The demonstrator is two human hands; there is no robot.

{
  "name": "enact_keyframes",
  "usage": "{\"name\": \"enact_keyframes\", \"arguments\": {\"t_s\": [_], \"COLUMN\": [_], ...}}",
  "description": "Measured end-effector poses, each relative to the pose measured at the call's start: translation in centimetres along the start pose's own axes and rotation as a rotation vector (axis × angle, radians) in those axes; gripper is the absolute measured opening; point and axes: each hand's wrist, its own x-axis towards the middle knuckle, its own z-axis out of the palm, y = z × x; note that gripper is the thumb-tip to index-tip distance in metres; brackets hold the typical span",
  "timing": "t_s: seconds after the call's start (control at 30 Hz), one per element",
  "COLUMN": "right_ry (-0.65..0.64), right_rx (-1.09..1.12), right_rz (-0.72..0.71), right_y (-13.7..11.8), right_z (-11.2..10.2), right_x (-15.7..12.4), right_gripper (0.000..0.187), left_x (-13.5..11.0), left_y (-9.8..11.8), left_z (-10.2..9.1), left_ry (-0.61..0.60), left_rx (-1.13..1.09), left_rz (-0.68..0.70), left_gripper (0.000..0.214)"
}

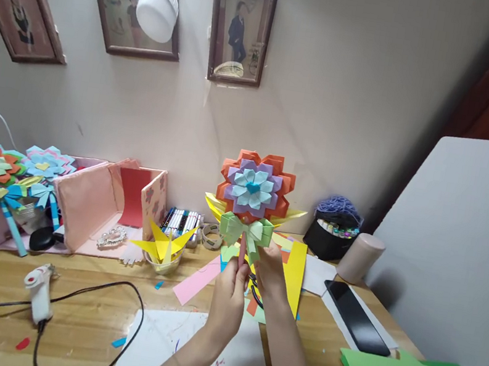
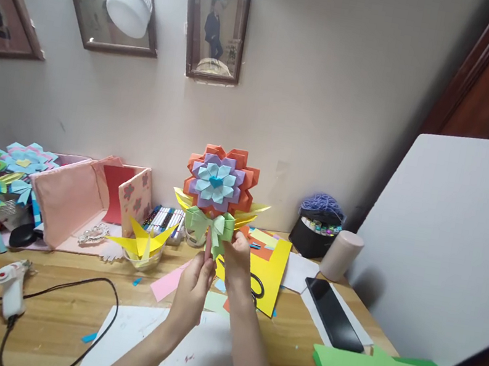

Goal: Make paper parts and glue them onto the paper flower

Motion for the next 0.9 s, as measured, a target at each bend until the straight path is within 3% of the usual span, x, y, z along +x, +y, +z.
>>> {"name": "enact_keyframes", "arguments": {"t_s": [0.2, 0.4, 0.9], "right_ry": [-0.014, -0.039, -0.031], "right_rx": [0.125, 0.222, 0.231], "right_rz": [-0.105, -0.145, -0.092], "right_y": [-0.1, 0.0, 0.9], "right_z": [0.1, 0.1, 0.1], "right_x": [0.0, 0.2, 0.6], "right_gripper": [0.033, 0.019, 0.025], "left_x": [0.1, 0.7, 0.7], "left_y": [-0.5, -0.9, -1.6], "left_z": [-0.5, -1.2, -1.1], "left_ry": [0.029, 0.048, 0.081], "left_rx": [0.042, 0.092, 0.109], "left_rz": [0.022, -0.005, -0.014], "left_gripper": [0.026, 0.026, 0.027]}}
